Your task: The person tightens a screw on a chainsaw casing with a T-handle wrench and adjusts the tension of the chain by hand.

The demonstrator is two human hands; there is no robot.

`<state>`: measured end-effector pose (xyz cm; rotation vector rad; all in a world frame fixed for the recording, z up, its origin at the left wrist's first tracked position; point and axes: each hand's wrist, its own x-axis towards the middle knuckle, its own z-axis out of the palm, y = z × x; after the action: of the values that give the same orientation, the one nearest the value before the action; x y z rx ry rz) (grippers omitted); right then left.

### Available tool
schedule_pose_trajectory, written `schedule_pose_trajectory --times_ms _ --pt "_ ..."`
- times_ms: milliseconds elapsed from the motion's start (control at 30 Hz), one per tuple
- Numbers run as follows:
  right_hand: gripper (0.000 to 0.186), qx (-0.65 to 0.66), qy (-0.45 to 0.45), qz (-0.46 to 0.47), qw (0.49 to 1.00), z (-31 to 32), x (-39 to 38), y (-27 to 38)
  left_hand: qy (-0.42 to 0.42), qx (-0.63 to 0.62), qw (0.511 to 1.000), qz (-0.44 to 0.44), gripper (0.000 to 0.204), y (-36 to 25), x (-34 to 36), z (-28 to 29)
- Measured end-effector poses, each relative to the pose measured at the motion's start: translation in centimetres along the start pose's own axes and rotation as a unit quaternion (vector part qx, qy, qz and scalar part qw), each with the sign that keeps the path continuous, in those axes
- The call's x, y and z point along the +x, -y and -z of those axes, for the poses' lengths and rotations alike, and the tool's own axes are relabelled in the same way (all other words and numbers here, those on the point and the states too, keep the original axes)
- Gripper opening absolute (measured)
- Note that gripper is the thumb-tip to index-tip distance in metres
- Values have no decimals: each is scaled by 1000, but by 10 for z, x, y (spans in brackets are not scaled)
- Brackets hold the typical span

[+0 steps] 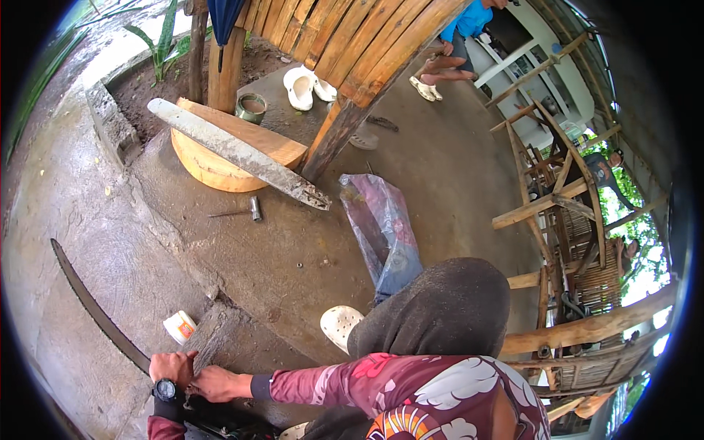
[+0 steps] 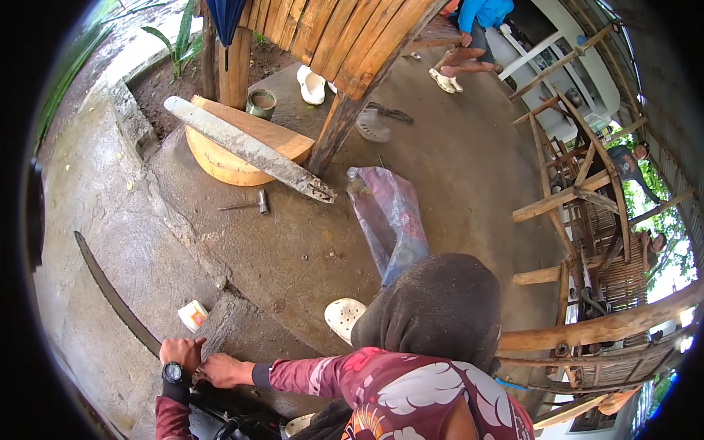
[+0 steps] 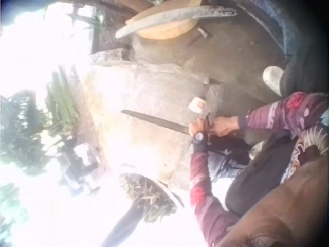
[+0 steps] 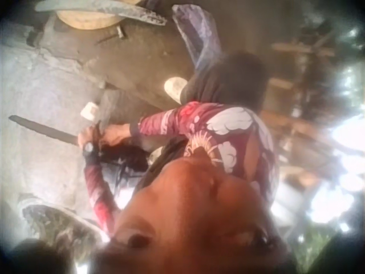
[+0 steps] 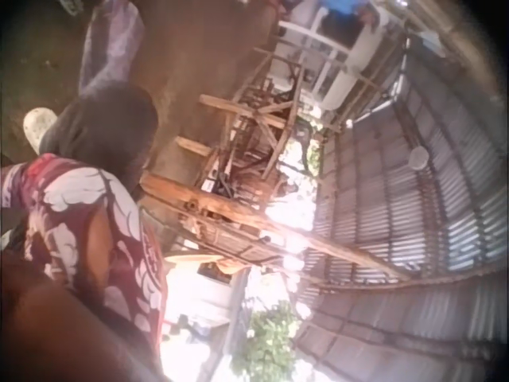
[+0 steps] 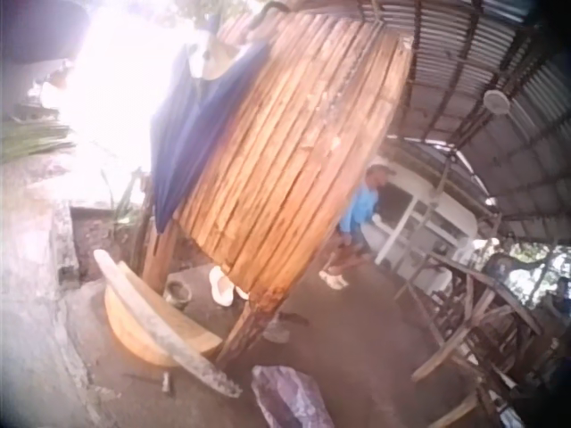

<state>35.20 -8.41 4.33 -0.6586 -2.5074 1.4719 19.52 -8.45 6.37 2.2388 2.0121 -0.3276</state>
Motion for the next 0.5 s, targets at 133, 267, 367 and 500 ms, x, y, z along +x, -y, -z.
schedule_pose_trajectory --times_ms 133,267,367,500 --pt "26 5 -2 10 1000 3 -1 -3 15 30 999 40 53 -9 1 10" --pt "25 13 10 34 999 7 -2 -13 -8 30 997 70 54 -11 0 20" --pt "27 -18 51 27 998 13 -4 -13 -4 49 995 86 54 -13 -2 34" --pt "29 35 38 -2 999 32 -12 -17 48 -3 993 107 43 -14 -6 57"
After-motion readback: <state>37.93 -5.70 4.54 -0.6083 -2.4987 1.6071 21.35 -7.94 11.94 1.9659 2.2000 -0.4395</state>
